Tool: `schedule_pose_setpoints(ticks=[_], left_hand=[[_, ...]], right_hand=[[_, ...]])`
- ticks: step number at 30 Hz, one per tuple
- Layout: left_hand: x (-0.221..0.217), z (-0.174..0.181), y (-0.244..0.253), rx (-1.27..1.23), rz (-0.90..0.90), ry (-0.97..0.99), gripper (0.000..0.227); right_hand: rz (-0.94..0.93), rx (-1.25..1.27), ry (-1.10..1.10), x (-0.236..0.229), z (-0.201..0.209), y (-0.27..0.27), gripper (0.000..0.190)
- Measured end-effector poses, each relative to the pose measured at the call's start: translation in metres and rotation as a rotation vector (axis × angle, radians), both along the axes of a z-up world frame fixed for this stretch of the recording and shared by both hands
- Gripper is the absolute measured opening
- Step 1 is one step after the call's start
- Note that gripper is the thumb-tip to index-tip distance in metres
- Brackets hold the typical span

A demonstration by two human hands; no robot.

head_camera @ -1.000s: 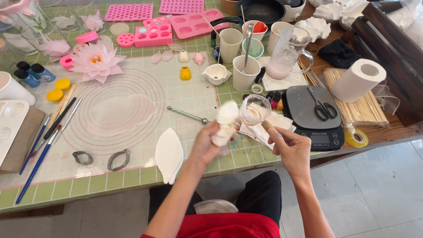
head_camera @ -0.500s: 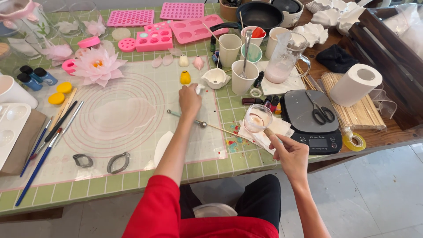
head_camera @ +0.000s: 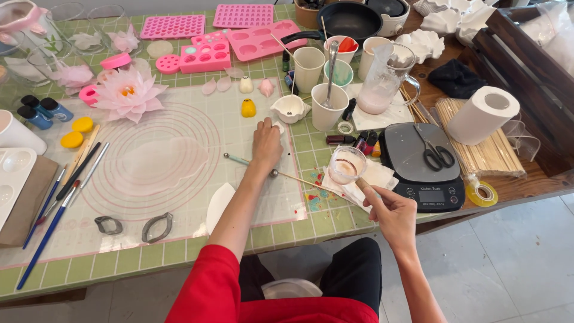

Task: The recorder is cleaning and organizing various candle-making tools and containers on a workbench.

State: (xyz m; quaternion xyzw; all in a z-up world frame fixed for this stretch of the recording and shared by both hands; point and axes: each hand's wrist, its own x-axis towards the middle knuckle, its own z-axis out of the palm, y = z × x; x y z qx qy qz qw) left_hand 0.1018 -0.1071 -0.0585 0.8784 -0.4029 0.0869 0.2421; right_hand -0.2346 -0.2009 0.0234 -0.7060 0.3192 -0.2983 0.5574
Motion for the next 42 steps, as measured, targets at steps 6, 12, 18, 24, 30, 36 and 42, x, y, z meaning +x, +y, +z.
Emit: schedule_pose_setpoints(ticks=[6,12,18,24,30,36,42], left_hand=[[-0.003,-0.003,0.006,0.037,-0.089,0.022,0.02],[0.021,-0.01,-0.004,-0.11,-0.173,0.292,0.024],[-0.008,-0.01,-0.021,-0.074,-0.213,0.052,0.048],[-0.038,0.016,-0.007,0.133,-0.314,0.064,0.042],[-0.001,0.012,-0.006,0.275,-0.374,0.435,0.023],[0.008,-0.026,-0.037,-0.134,-0.235,0.138,0.044],[-0.037,0.025,-0.021,0.082,-0.39,-0.017,0.039]], right_hand=[[-0.004,0.003,0.017,0.001,-0.001,-0.002,0.023],[-0.001,-0.008,-0.005,-0.002,-0.005,-0.004,0.023],[-0.017,-0.024,-0.003,-0.007,-0.001,-0.006,0.023],[-0.019,-0.017,-0.001,-0.007,-0.002,-0.007,0.022],[-0.018,-0.002,-0.008,-0.008,-0.003,-0.006,0.022],[-0.029,0.006,-0.012,-0.012,-0.008,-0.009,0.023],[-0.054,0.005,0.01,-0.01,-0.004,-0.013,0.023]])
